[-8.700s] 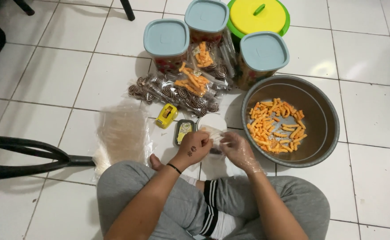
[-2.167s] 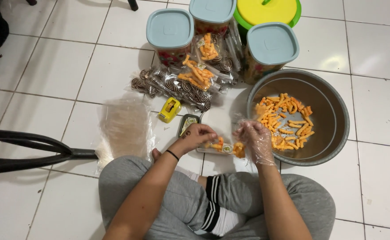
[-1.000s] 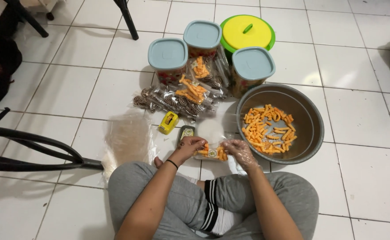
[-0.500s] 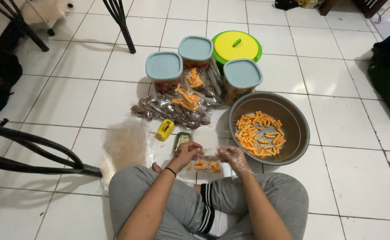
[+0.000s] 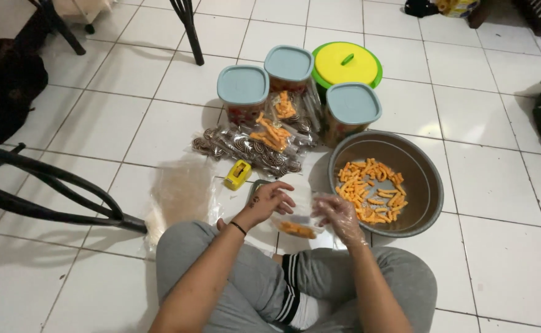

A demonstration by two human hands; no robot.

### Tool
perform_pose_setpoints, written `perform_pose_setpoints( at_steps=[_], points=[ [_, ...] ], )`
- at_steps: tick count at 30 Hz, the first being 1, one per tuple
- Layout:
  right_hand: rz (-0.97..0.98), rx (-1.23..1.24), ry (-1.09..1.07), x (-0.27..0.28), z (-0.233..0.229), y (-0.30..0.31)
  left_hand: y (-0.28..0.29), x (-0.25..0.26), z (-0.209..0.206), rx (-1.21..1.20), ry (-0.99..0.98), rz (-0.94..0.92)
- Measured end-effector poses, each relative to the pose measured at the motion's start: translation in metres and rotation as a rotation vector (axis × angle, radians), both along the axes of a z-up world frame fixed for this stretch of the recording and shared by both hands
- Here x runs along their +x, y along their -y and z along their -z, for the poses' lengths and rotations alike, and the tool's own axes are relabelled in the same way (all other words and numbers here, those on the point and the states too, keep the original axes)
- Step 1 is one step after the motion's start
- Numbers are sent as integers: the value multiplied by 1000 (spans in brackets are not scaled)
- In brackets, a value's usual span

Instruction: Packing orange snack sticks into small plastic bags and weighing them on a digital scale for portioning.

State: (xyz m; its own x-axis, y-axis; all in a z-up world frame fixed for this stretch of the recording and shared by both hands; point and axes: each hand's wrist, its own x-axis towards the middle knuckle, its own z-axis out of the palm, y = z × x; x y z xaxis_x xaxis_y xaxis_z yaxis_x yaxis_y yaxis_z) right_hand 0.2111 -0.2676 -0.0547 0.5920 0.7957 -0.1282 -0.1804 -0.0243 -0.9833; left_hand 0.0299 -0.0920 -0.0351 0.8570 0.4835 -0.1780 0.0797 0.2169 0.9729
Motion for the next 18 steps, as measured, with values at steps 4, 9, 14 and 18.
perform_pose_setpoints(
  at_steps=[4,9,14,18],
  points=[
    [-25,8,31,23,12,-11,-17,8,-7,5,-23,58],
    [-70,-12,136,33,21,-19,-28,10,14,-230,1,-35],
    [-59,31,70,29,17,-15,-34,26,50,-246,-19,-59],
    [-154,74,170,30,10,-14,-33,24,39,-105,68,-73]
  ],
)
